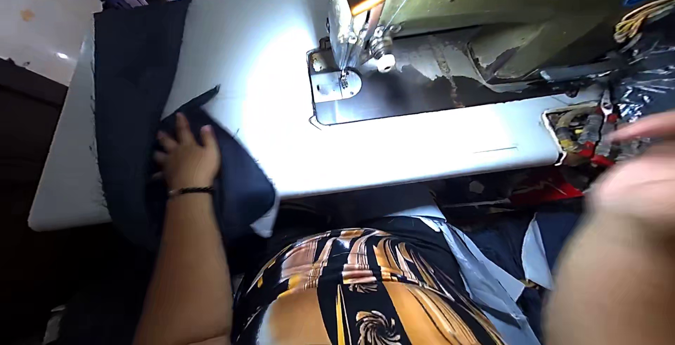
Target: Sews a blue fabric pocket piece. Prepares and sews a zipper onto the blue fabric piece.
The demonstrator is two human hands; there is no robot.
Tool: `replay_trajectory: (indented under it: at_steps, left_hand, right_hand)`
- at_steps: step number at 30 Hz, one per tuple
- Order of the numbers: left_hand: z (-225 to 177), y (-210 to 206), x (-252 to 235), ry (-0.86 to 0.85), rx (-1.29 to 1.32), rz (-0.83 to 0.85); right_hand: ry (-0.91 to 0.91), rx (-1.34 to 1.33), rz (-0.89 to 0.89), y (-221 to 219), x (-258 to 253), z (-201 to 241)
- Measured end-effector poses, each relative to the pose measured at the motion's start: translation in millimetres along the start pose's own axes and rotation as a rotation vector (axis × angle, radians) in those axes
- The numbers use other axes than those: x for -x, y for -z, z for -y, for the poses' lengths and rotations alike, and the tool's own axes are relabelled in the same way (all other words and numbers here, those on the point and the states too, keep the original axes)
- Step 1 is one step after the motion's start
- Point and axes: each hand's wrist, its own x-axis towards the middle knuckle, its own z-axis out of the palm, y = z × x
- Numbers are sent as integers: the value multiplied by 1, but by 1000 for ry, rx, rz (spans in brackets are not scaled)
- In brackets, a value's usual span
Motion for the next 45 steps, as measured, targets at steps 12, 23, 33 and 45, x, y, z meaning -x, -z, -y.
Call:
replay_trajectory:
  at_steps: [12,23,33,45]
  left_hand:
    - [-46,-2,-26,-83,-33,24]
    - [-69,35,21,-160,-327,295]
    - [-113,27,70,-438,-146,292]
    - [-69,6,13,-414,47,-89]
  right_hand:
    - [-140,-197,1794,-237,120,76]
    - [-108,-271,1334,-184,103,44]
    - [-295,-215,910,-91,86,5]
    - [-156,-65,1412,-147,103,13]
